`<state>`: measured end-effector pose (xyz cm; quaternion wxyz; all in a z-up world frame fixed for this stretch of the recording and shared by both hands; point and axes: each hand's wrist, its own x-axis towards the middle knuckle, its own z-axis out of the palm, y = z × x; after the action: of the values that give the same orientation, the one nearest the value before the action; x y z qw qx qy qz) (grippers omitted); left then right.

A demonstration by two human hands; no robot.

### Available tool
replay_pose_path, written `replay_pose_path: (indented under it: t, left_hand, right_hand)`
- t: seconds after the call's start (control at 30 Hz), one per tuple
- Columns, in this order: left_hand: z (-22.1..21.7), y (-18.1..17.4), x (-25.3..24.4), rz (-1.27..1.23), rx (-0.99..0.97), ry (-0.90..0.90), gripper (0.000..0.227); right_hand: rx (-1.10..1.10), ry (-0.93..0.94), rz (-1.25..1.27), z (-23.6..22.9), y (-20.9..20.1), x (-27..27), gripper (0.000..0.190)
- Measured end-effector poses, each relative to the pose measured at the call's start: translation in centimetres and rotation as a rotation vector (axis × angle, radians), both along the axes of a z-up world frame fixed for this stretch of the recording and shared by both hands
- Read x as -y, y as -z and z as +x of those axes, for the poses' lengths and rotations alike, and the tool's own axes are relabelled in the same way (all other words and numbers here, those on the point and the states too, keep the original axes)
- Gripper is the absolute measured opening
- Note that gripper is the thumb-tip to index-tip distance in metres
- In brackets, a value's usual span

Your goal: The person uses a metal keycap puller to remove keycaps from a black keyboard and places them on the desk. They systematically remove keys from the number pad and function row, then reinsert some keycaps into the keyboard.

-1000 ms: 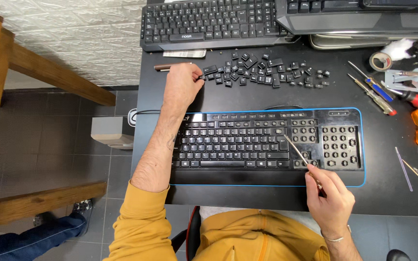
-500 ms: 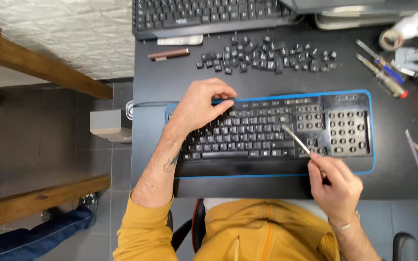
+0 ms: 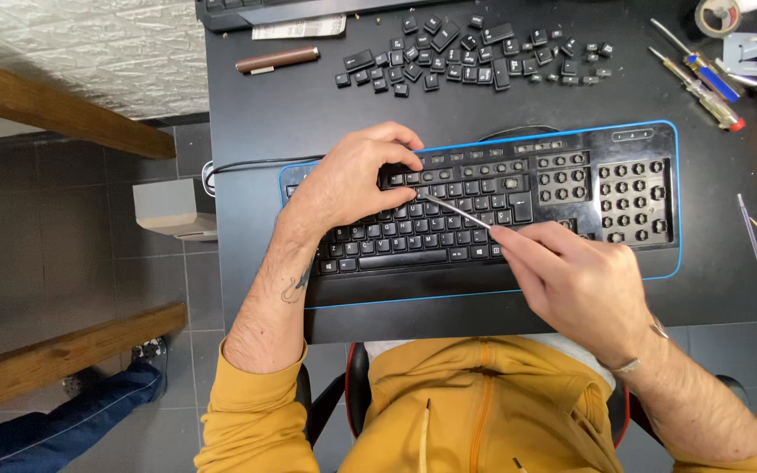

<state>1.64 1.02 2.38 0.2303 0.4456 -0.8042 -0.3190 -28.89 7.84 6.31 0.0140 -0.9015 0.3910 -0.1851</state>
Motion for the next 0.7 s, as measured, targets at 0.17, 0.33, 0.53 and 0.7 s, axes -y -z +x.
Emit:
replay_pose_path:
  t: [0.17, 0.33, 0.53, 0.7]
  left_hand:
    - [0.1, 0.4, 0.3, 0.020, 0.001, -0.008, 0.023]
    - [0.4, 1.0, 0.4, 0.007, 0.007, -0.002, 0.022]
    - [0.2, 0.9, 0.5, 0.027, 0.021, -0.028, 0.019]
    - [0.1, 1.2, 0.6, -0.008, 0.016, -0.035, 0.017]
  right_hand:
    - [-0.126, -0.031, -0.067, 1.3, 0.3, 0.7, 0.018]
    - [-0.197, -0.016, -0.101, 2.0, 0.4, 1.1, 0.022]
    - [-0.313, 0.006, -0.108, 2.7, -0.2, 0.9, 0.031]
    - [-0.446, 0.038, -0.043, 3.7, -1.0, 0.4, 0.047]
